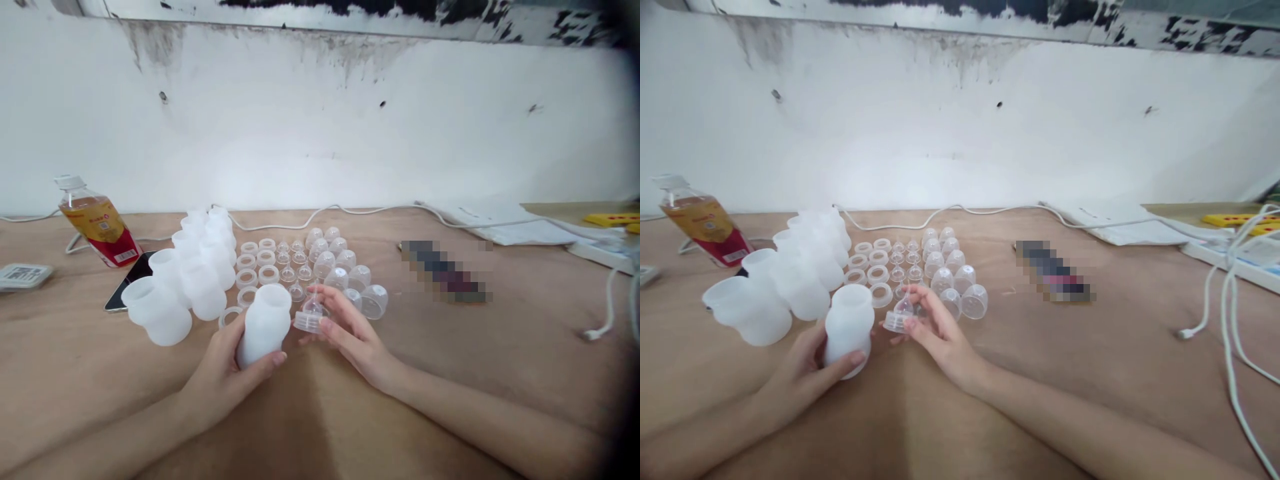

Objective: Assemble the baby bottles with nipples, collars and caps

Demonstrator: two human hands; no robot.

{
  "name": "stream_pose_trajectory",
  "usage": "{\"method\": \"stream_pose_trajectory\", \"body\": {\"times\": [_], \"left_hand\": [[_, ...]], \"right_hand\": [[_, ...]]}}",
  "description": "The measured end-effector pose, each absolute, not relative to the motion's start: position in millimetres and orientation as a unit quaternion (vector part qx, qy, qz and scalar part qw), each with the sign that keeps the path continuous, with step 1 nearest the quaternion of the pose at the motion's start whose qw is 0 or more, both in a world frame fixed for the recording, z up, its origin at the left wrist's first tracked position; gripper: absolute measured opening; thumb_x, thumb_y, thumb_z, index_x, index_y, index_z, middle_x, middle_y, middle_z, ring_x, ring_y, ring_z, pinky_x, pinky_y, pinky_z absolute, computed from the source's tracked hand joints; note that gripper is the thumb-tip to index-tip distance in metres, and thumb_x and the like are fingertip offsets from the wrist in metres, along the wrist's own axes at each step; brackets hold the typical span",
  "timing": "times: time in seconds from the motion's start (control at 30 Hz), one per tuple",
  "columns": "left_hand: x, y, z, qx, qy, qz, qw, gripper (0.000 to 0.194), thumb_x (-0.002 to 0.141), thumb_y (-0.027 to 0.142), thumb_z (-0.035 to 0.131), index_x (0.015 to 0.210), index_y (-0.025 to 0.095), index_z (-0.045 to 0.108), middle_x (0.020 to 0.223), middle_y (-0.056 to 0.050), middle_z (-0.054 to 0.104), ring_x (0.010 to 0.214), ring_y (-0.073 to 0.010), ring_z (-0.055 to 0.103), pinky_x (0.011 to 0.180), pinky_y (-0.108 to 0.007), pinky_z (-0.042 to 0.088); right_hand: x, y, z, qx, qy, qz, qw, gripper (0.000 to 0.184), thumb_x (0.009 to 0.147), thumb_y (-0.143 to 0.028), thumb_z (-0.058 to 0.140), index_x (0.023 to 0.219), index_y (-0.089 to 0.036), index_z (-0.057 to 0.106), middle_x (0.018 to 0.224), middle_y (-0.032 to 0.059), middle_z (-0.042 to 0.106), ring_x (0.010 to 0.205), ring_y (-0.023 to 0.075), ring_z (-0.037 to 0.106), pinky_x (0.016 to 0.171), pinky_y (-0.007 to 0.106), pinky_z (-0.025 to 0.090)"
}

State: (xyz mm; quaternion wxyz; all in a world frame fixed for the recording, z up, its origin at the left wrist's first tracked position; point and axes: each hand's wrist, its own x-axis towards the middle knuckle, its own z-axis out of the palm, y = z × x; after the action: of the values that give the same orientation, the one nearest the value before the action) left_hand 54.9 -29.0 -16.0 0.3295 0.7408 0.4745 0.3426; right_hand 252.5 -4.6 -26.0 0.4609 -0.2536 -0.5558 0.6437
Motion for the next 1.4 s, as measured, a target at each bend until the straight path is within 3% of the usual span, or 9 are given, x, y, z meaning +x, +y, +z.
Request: {"method": "stream_pose_trajectory", "body": {"times": [0.33, 0.53, 0.7, 0.9, 1.0, 1.13, 1.23, 1.33, 1.4], "left_hand": [[49, -24, -6, 0.651, 0.493, 0.332, 0.472, 0.034, 0.074, 0.047, 0.050, 0.087, 0.016, 0.053, 0.071, -0.002, 0.061, 0.067, -0.0178, 0.057, 0.058, -0.024, 0.045], [51, -23, -6, 0.628, 0.491, 0.332, 0.504, 0.032, 0.074, 0.045, 0.051, 0.086, 0.016, 0.052, 0.072, -0.002, 0.060, 0.068, -0.0163, 0.055, 0.060, -0.023, 0.044], [50, -25, -3, 0.651, 0.497, 0.324, 0.474, 0.038, 0.073, 0.043, 0.054, 0.099, 0.018, 0.045, 0.080, -0.001, 0.059, 0.073, -0.0171, 0.055, 0.063, -0.025, 0.044], [51, -26, 10, 0.694, 0.508, 0.239, 0.451, 0.034, 0.069, 0.042, 0.058, 0.094, 0.020, 0.055, 0.086, 0.000, 0.060, 0.079, -0.0179, 0.055, 0.063, -0.023, 0.044], [49, -23, 12, 0.663, 0.500, 0.235, 0.506, 0.034, 0.067, 0.042, 0.059, 0.093, 0.020, 0.058, 0.083, 0.000, 0.061, 0.074, -0.0166, 0.057, 0.058, -0.021, 0.045], [45, -19, 14, 0.568, 0.474, 0.167, 0.652, 0.037, 0.068, 0.048, 0.056, 0.089, 0.018, 0.059, 0.066, -0.001, 0.061, 0.051, -0.0121, 0.055, 0.033, -0.015, 0.034], [44, -17, 18, 0.505, 0.454, 0.124, 0.723, 0.037, 0.071, 0.049, 0.050, 0.087, 0.017, 0.061, 0.076, -0.005, 0.064, 0.047, -0.0107, 0.055, 0.027, -0.014, 0.029], [43, -18, 21, 0.540, 0.462, 0.110, 0.695, 0.038, 0.074, 0.049, 0.048, 0.089, 0.017, 0.062, 0.076, -0.005, 0.065, 0.048, -0.0122, 0.057, 0.029, -0.016, 0.033], [42, -20, 20, 0.638, 0.476, 0.139, 0.589, 0.035, 0.073, 0.047, 0.051, 0.093, 0.020, 0.061, 0.076, -0.003, 0.065, 0.057, -0.0145, 0.060, 0.037, -0.018, 0.040]], "right_hand": [[252, -4, -24, -0.242, -0.526, 0.642, 0.503, 0.025, 0.077, -0.026, 0.057, 0.084, -0.024, 0.033, 0.106, 0.0019, 0.046, 0.100, 0.0179, 0.053, 0.079, 0.037, 0.048], [251, -2, -27, -0.236, -0.525, 0.643, 0.505, 0.025, 0.077, -0.025, 0.056, 0.086, -0.025, 0.033, 0.103, 0.0016, 0.047, 0.098, 0.0176, 0.055, 0.078, 0.036, 0.049], [251, -2, -26, -0.252, -0.535, 0.618, 0.519, 0.032, 0.074, -0.025, 0.060, 0.097, -0.027, 0.038, 0.102, 0.0023, 0.048, 0.092, 0.0160, 0.056, 0.078, 0.036, 0.049], [254, -2, -24, -0.250, -0.604, 0.583, 0.482, 0.033, 0.072, -0.025, 0.061, 0.103, -0.024, 0.049, 0.106, 0.0052, 0.055, 0.096, 0.0171, 0.054, 0.083, 0.034, 0.046], [256, -3, -22, -0.229, -0.630, 0.593, 0.447, 0.032, 0.072, -0.023, 0.061, 0.102, -0.023, 0.051, 0.108, 0.0049, 0.056, 0.097, 0.0178, 0.055, 0.085, 0.037, 0.045], [258, -5, -16, -0.228, -0.674, 0.565, 0.417, 0.033, 0.072, -0.017, 0.060, 0.103, -0.023, 0.051, 0.113, 0.0054, 0.053, 0.104, 0.0179, 0.051, 0.088, 0.038, 0.043], [260, -7, -12, -0.222, -0.721, 0.522, 0.397, 0.031, 0.071, -0.015, 0.060, 0.101, -0.022, 0.052, 0.115, 0.0067, 0.052, 0.111, 0.0190, 0.046, 0.086, 0.035, 0.045], [261, -7, -11, -0.241, -0.726, 0.519, 0.382, 0.032, 0.071, -0.017, 0.061, 0.100, -0.022, 0.051, 0.114, 0.0067, 0.053, 0.108, 0.0192, 0.049, 0.077, 0.031, 0.049], [261, -6, -13, -0.269, -0.717, 0.517, 0.381, 0.033, 0.070, -0.022, 0.063, 0.100, -0.023, 0.052, 0.109, 0.0057, 0.056, 0.100, 0.0184, 0.054, 0.070, 0.028, 0.050]]}}
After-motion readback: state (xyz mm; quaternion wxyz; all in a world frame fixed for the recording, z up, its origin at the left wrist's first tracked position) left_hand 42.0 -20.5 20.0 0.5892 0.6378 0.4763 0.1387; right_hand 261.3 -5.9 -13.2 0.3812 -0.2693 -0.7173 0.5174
